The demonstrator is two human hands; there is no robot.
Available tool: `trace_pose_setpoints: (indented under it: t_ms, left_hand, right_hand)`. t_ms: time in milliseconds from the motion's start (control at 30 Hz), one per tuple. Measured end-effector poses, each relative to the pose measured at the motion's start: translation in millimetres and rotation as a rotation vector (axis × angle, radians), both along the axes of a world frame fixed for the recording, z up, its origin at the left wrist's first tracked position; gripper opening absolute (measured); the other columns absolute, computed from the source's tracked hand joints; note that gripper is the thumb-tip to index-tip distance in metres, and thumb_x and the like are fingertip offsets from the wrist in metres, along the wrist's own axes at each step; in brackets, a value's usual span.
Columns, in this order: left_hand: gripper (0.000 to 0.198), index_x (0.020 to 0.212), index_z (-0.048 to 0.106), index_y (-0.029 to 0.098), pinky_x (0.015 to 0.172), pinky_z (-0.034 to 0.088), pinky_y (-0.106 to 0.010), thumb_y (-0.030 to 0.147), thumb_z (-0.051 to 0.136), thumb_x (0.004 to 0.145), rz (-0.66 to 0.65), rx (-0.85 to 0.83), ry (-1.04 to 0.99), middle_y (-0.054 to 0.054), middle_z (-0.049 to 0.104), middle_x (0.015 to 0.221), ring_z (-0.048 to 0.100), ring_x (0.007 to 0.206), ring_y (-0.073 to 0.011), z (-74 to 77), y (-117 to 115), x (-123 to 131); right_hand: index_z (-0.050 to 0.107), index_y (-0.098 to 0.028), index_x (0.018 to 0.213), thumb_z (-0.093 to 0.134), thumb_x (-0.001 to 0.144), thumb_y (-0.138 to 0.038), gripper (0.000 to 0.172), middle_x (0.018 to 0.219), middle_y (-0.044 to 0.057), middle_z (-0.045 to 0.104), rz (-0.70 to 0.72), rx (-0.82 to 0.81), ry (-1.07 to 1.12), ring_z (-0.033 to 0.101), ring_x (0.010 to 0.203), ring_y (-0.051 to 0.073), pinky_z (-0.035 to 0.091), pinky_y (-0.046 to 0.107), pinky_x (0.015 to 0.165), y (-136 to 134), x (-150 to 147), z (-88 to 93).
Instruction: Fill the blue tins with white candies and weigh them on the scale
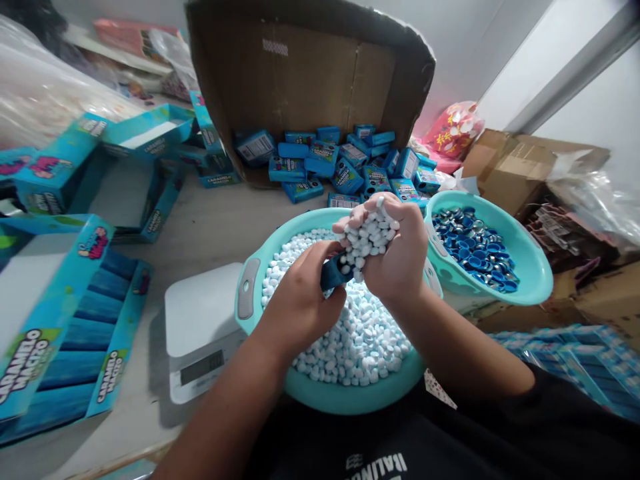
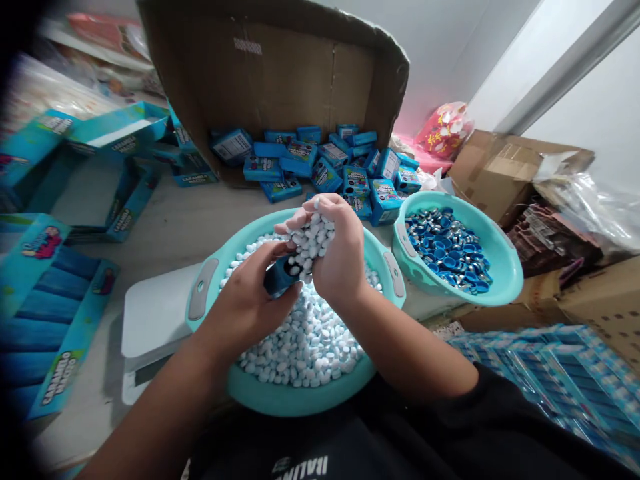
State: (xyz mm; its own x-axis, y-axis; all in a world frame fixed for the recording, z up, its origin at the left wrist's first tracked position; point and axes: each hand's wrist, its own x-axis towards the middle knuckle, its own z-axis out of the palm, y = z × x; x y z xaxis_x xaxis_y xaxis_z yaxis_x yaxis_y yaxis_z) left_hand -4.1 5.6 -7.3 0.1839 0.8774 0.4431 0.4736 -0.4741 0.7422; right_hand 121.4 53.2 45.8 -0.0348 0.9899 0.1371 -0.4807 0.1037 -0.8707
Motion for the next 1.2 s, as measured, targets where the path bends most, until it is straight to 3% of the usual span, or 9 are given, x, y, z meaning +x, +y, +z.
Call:
trace_pose_setpoints:
  t_ms: [167,367,667,900,1200]
  left_hand:
    - [0.049,0.13,0.054,0.019,0.101,0.056,-0.039,0.008,0.067,0.084,0.02,0.016,0.07,-0.009,0.069,0.124,0.066,0.116,-0.0241,-3.0,0.4,1.9]
    - [0.051,0.128,0.053,0.022,0.098,0.056,-0.036,0.006,0.068,0.082,0.038,0.033,0.051,-0.006,0.069,0.121,0.067,0.112,-0.0216,-2.1,1.6,1.9]
    - [0.046,0.125,0.053,0.023,0.093,0.058,-0.04,0.008,0.066,0.083,0.041,0.043,0.075,-0.006,0.07,0.118,0.068,0.11,-0.0244,2.6,-0.2,0.9]
    - [0.039,0.123,0.056,0.021,0.095,0.057,-0.042,0.012,0.065,0.086,0.021,0.024,0.047,-0.009,0.07,0.119,0.067,0.111,-0.0254,2.0,-0.7,1.8]
    - [0.032,0.117,0.06,0.022,0.088,0.057,-0.036,0.015,0.066,0.087,-0.006,-0.057,-0.04,-0.005,0.071,0.11,0.068,0.099,-0.0217,5.4,-3.4,-0.9]
  right_hand:
    - [0.05,-0.024,0.075,0.057,0.082,-0.042,0.021,0.067,-0.002,0.055,-0.002,0.045,-0.017,0.067,0.072,0.018,0.056,0.032,0.065,-1.9,-2.3,2.1]
    - [0.048,-0.024,0.074,0.058,0.083,-0.046,0.025,0.067,-0.002,0.054,0.007,0.075,-0.057,0.067,0.072,0.018,0.057,0.034,0.067,0.2,-3.3,1.9]
    - [0.043,-0.026,0.069,0.055,0.084,-0.054,0.033,0.061,-0.001,0.049,0.007,0.004,-0.169,0.067,0.078,0.021,0.059,0.036,0.068,0.9,-1.2,7.7]
    - [0.046,-0.026,0.072,0.056,0.085,-0.056,0.034,0.062,-0.001,0.051,-0.029,0.037,-0.18,0.068,0.076,0.021,0.056,0.032,0.063,-6.6,1.0,8.1]
    - [0.047,-0.027,0.072,0.055,0.086,-0.047,0.025,0.054,-0.003,0.047,0.073,0.07,-0.177,0.058,0.059,0.018,0.054,0.034,0.061,-9.3,3.9,8.9]
